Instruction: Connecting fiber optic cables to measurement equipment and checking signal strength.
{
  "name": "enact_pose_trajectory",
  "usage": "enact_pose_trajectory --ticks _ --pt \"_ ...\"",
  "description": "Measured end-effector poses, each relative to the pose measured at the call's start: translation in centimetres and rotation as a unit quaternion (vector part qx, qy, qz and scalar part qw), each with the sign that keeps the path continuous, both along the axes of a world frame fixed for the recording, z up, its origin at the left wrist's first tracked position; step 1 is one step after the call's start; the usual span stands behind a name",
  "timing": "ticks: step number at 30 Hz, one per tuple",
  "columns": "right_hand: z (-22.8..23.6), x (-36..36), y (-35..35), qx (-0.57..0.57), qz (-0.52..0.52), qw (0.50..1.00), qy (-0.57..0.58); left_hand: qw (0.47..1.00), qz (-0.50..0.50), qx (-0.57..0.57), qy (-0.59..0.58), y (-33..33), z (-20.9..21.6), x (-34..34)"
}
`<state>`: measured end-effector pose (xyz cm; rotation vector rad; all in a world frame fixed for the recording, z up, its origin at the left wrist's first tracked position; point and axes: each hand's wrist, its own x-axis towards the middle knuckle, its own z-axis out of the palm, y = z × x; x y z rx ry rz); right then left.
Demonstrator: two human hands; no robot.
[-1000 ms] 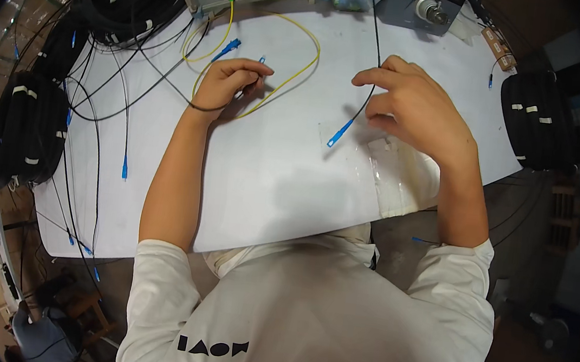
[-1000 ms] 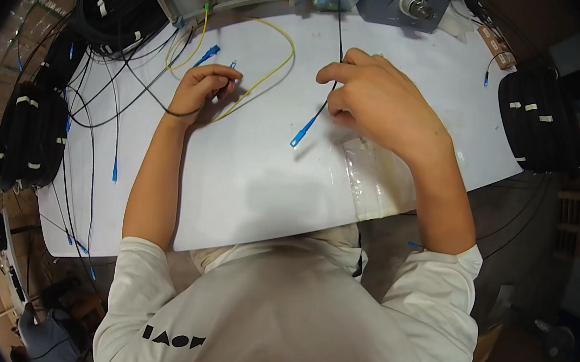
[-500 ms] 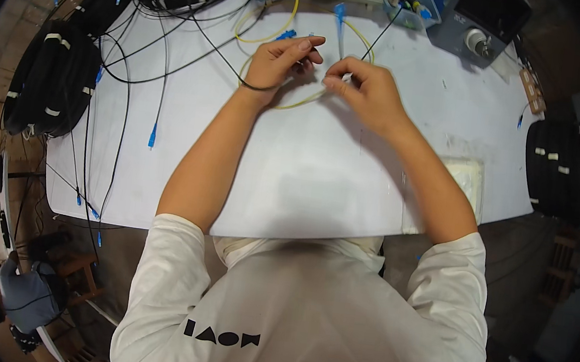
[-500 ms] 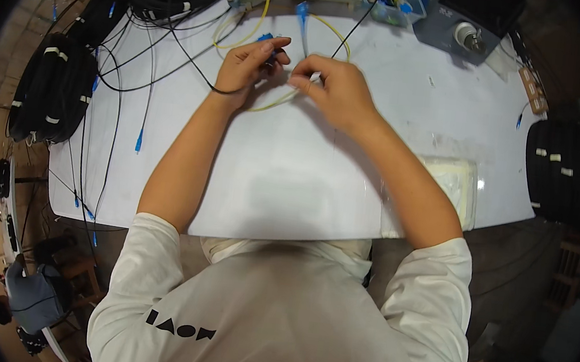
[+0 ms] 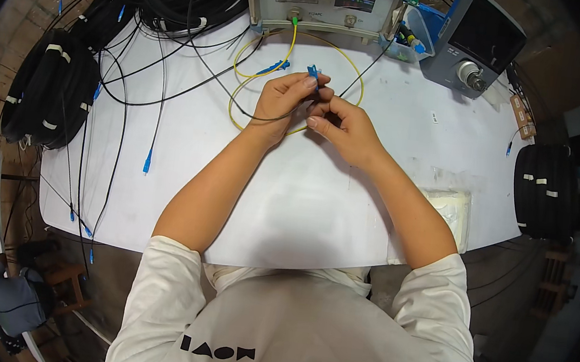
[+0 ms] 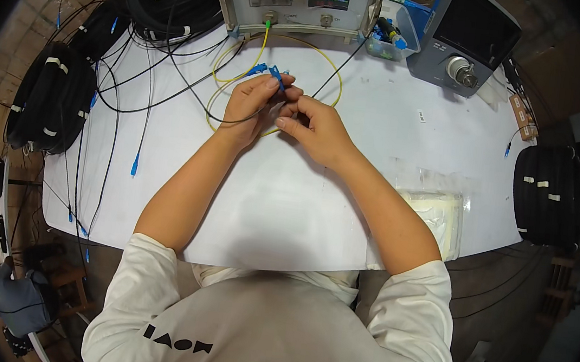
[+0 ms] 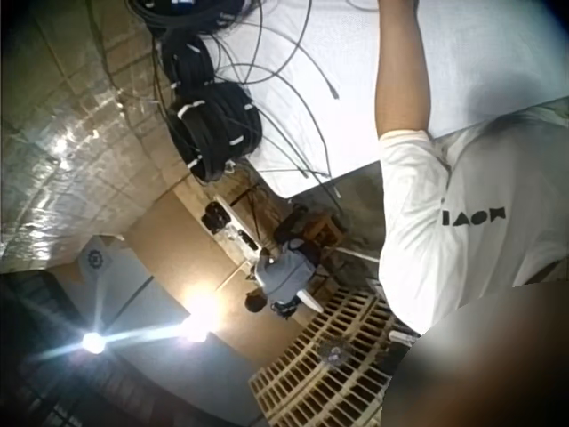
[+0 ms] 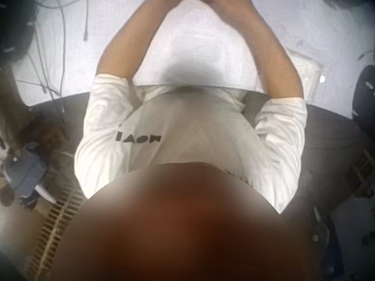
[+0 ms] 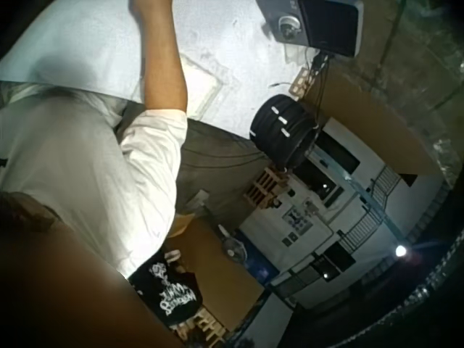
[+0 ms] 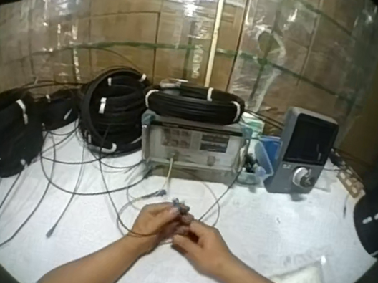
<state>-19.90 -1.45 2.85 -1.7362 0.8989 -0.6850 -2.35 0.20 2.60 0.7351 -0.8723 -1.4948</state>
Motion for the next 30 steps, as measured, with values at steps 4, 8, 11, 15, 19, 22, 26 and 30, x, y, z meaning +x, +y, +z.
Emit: enact_pose_trajectory --ticks 4,8,11,15,19,22,26,30 --pt "1.3 -0.6 0.1 0.103 0.03 0.987 -0.123 0.999 0.021 -0.036 0.007 -0.8 -0.7 0.7" --pt "2.7 -2.0 0.1 0.16 -0.011 0.977 -0.139 0.992 0.008 -0.083 -0.091 -0.4 -0.2 0.4" --pt "3.2 -2.5 0.0 0.161 -0.049 0.976 -0.136 0.983 0.037 -0.103 -0.149 -0.5 -0.1 0.0" --pt "4.0 -3.8 -0.9 0.097 -0.138 0.969 -0.18 0.953 0.064 -0.132 -0.265 -0.4 -0.5 0.6" --pt "3.0 -4.1 -1.3 0.052 -0.105 0.988 -0.097 0.865 0.074 -0.267 -0.418 -0.6 -1.1 0.2" --pt "3.2 -4.1 -1.3 -0.089 -0.063 0.993 -0.051 0.851 0.074 -0.281 -0.438 -0.8 -1.1 0.1" --pt "3.7 -4.1 -1.1 -0.148 -0.078 0.986 -0.012 0.838 0.087 -0.288 -0.455 -1.0 -1.3 0.2" --pt "3.4 -4.1 -1.1 -0.116 -0.11 0.987 -0.015 0.826 0.082 -0.297 -0.471 -1.0 -1.4 0.3"
